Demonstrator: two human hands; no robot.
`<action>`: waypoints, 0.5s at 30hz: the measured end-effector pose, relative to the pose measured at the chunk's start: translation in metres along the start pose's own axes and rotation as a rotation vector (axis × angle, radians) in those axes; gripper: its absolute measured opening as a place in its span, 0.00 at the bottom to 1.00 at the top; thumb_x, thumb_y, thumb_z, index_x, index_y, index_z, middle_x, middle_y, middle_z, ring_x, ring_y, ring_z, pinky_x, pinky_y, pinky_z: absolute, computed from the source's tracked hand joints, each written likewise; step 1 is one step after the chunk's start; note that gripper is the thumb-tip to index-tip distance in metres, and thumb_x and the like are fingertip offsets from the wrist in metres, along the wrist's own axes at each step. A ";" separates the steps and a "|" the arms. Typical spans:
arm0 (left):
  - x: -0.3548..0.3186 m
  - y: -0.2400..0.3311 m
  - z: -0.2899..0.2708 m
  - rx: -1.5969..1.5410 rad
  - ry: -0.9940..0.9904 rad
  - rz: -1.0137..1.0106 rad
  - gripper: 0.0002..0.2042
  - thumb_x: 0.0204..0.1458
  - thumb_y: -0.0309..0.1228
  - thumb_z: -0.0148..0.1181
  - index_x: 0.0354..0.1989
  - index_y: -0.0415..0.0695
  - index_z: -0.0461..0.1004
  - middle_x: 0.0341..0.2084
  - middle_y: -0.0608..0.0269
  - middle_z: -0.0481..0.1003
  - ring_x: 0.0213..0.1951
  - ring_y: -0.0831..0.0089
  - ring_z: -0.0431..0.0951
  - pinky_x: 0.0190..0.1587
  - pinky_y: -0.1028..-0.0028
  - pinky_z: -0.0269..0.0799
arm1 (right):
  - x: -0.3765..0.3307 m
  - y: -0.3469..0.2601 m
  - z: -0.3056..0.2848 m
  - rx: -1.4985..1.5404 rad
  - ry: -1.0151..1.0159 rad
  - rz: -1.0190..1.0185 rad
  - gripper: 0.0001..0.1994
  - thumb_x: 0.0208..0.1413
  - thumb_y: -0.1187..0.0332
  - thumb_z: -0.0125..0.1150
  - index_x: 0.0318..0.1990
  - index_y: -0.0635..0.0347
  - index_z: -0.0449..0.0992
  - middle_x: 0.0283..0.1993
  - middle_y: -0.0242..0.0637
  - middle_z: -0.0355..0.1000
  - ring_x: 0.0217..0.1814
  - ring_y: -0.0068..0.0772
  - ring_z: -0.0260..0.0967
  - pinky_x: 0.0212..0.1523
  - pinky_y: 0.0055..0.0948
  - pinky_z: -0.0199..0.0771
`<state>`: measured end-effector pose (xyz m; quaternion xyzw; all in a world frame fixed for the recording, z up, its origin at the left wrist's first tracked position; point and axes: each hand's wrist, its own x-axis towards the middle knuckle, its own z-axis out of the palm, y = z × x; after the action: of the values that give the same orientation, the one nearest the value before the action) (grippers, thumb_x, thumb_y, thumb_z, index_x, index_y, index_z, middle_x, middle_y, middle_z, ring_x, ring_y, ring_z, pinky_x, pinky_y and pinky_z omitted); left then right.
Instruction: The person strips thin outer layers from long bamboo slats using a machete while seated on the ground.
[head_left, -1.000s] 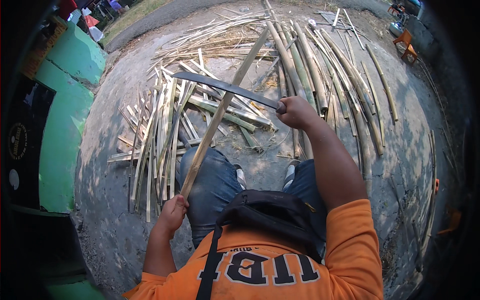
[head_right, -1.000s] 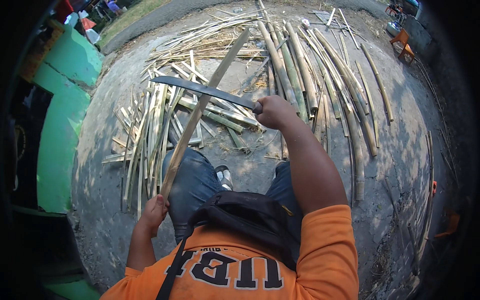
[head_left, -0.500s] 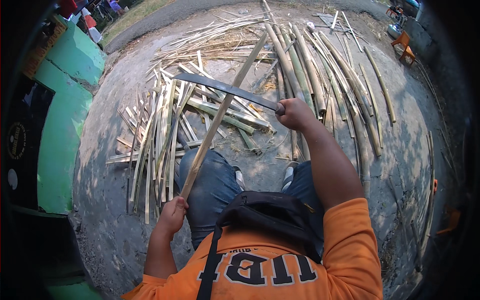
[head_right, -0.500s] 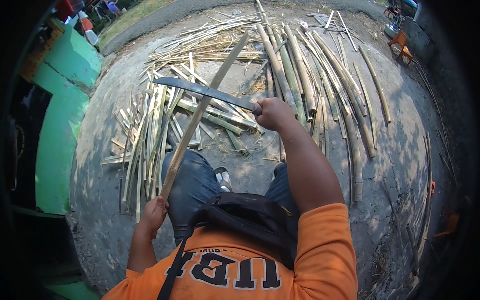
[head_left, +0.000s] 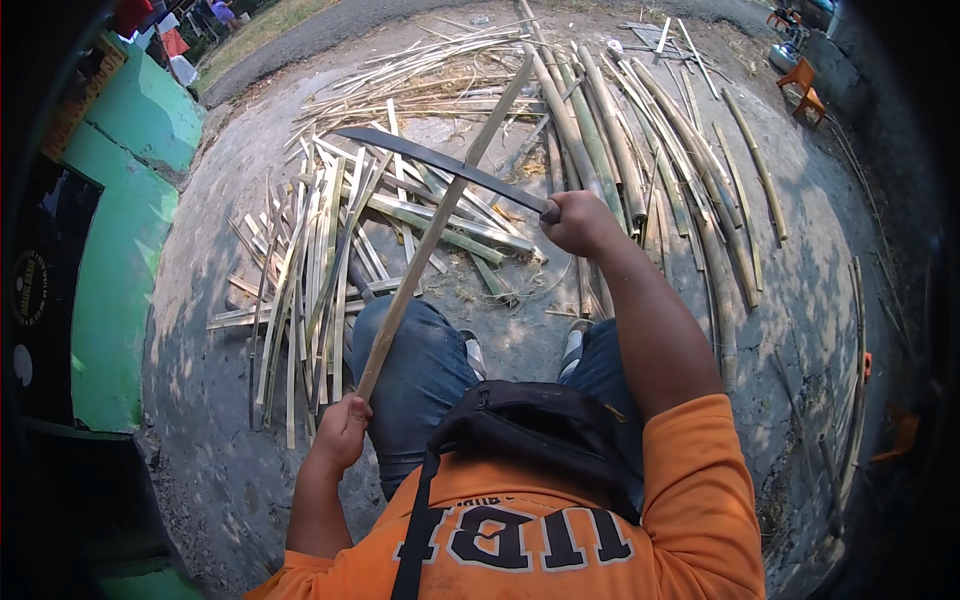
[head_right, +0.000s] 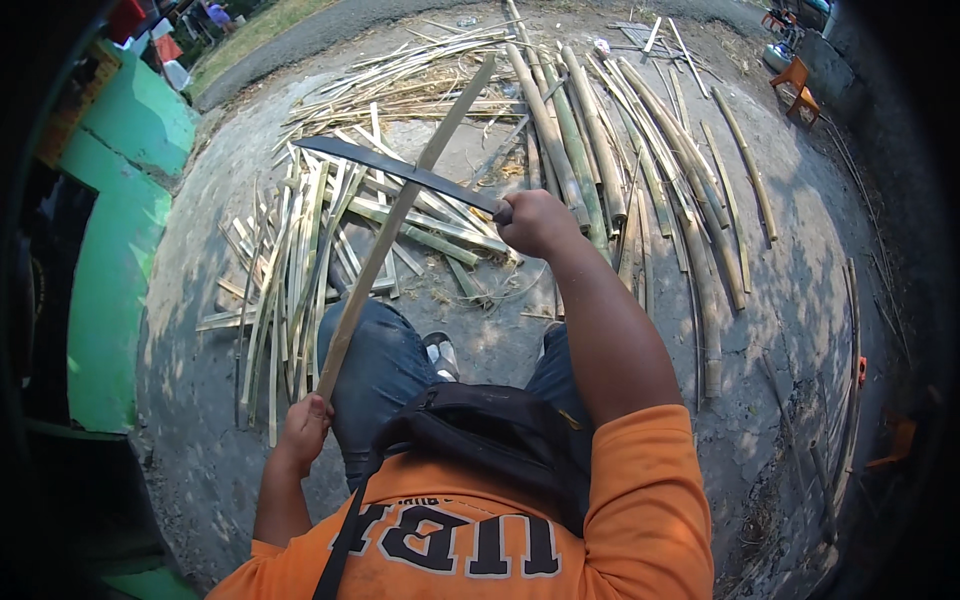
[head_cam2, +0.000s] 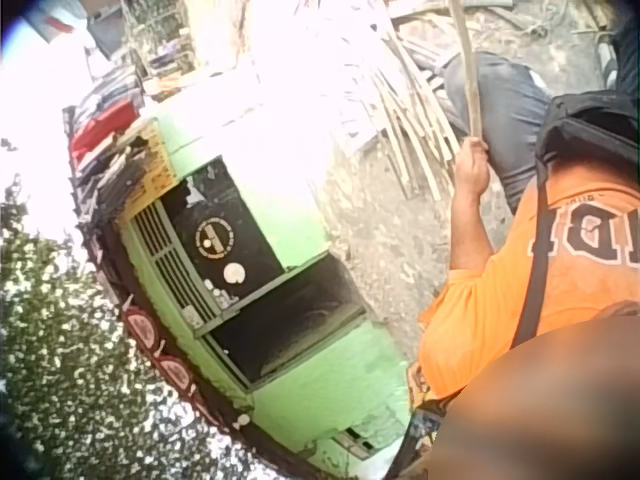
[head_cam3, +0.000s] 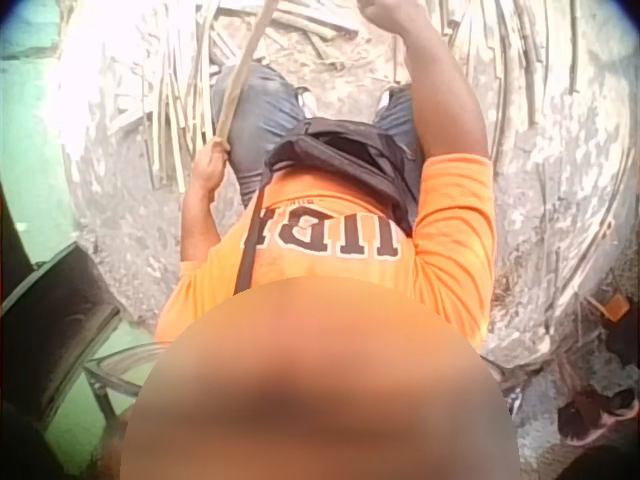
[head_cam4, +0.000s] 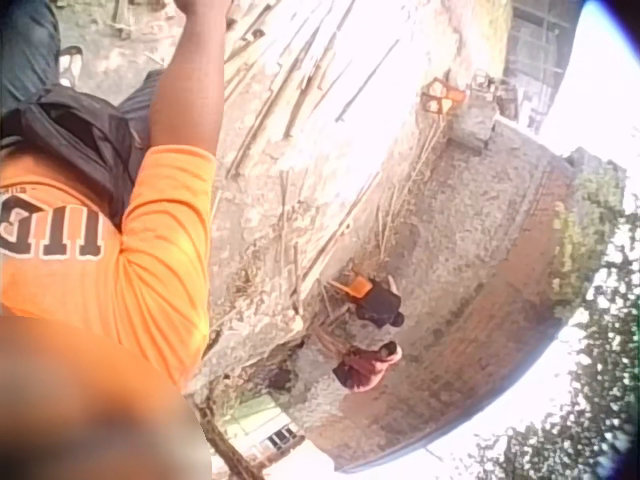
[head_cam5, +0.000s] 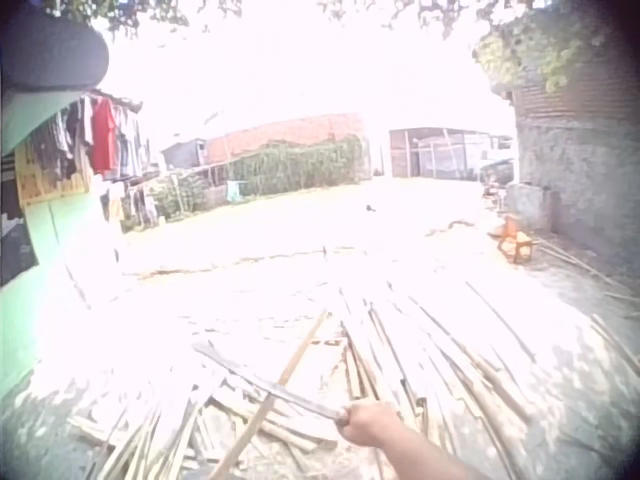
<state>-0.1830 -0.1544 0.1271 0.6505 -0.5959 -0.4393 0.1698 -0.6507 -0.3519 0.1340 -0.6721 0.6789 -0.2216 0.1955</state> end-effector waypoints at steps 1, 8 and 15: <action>0.000 0.005 -0.001 -0.001 0.004 0.002 0.34 0.70 0.61 0.41 0.34 0.37 0.73 0.22 0.62 0.69 0.27 0.73 0.69 0.33 0.69 0.66 | 0.000 0.004 0.000 -0.001 0.002 -0.004 0.11 0.57 0.60 0.62 0.38 0.56 0.85 0.37 0.52 0.81 0.43 0.57 0.79 0.49 0.49 0.79; 0.001 0.006 -0.001 0.019 -0.019 -0.054 0.33 0.71 0.60 0.41 0.34 0.37 0.74 0.22 0.61 0.70 0.28 0.72 0.70 0.33 0.68 0.67 | -0.018 -0.021 -0.006 -0.030 -0.102 -0.186 0.10 0.53 0.61 0.64 0.39 0.54 0.85 0.37 0.49 0.81 0.42 0.57 0.79 0.46 0.50 0.79; 0.003 -0.011 -0.004 0.145 0.014 0.127 0.35 0.70 0.61 0.39 0.35 0.36 0.74 0.22 0.57 0.72 0.27 0.67 0.73 0.34 0.66 0.69 | -0.022 -0.035 -0.005 -0.242 -0.104 -0.484 0.04 0.48 0.63 0.65 0.32 0.48 0.82 0.30 0.42 0.79 0.37 0.50 0.80 0.40 0.49 0.79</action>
<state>-0.1732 -0.1555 0.1197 0.6248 -0.6652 -0.3788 0.1538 -0.6239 -0.3295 0.1570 -0.8438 0.5091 -0.1440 0.0897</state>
